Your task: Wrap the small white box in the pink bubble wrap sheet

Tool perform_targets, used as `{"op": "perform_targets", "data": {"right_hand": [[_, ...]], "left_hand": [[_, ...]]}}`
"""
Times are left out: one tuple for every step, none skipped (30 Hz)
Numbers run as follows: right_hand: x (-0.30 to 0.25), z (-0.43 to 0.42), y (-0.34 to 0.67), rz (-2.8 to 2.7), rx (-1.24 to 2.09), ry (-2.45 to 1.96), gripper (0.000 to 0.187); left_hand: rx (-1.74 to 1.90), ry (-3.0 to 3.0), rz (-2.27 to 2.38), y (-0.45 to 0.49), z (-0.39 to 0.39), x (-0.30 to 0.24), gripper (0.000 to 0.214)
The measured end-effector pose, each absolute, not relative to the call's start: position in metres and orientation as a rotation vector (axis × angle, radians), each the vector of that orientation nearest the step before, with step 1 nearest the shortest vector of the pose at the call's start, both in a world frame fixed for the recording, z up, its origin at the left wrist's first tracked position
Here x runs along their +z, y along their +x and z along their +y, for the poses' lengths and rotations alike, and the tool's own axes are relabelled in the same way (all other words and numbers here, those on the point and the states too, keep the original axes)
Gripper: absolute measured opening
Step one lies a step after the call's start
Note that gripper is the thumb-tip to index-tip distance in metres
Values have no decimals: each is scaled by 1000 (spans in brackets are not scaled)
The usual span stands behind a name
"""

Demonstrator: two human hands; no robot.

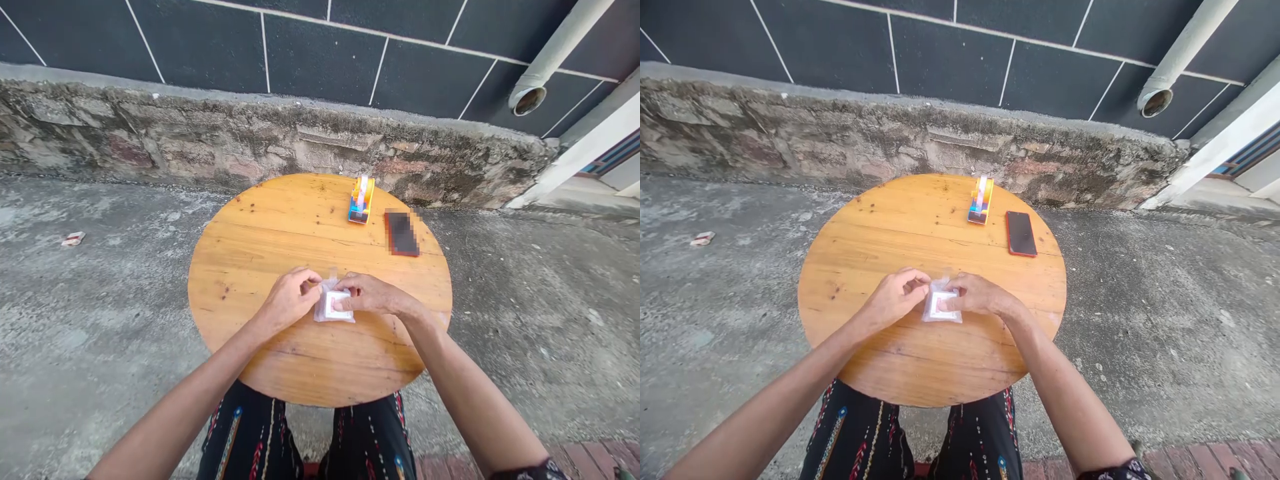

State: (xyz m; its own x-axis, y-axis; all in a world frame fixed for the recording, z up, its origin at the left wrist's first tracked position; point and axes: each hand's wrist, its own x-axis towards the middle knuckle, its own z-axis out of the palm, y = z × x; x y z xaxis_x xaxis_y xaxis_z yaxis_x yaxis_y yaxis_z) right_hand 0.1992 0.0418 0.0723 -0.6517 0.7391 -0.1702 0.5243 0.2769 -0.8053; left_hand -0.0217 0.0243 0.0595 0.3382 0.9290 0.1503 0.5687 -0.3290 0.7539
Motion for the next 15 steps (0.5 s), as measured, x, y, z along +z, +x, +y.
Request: {"op": "perform_targets", "data": {"right_hand": [[72,42,199,-2308,1316,-1158,30],[71,42,200,-2303,1318,-1153,30],[71,41,200,-2291,1317,-1157,31],[69,41,200,-2267,1309,-1176,34],[67,40,200,-2230,1294,-1212,38],[65,39,200,-2184,1270,-1260,43],[62,37,200,-2134,1238,-1310,49],[58,35,200,-2086,1203,-1348,54],[54,32,200,-2041,1172,-1370,57],[49,29,200,-2005,1145,-1376,59],[45,26,200,-1973,1120,-1371,59],[41,23,200,-1944,1097,-1361,58],[38,20,201,-1919,1076,-1354,56],[36,18,200,-1898,1060,-1351,54],[34,15,200,-1882,1045,-1352,52]], "left_hand": [[849,2014,1263,-20,17,58,22],[889,2022,1222,-18,11,57,26],[916,2031,1189,-15,6,55,30],[936,2036,1165,-13,3,53,32],[954,2035,1151,-11,1,51,33],[967,2028,1146,-10,0,49,33],[972,2018,1148,-10,1,47,33],[968,2005,1149,-10,2,46,32],[955,1992,1146,-10,3,45,31],[936,1979,1136,-11,5,45,29],[917,1964,1123,-12,6,45,27],[901,1948,1112,-13,7,45,26],[886,1931,1104,-14,8,46,24],[872,1915,1101,-15,9,47,23],[861,1898,1104,-15,10,48,22]]}}
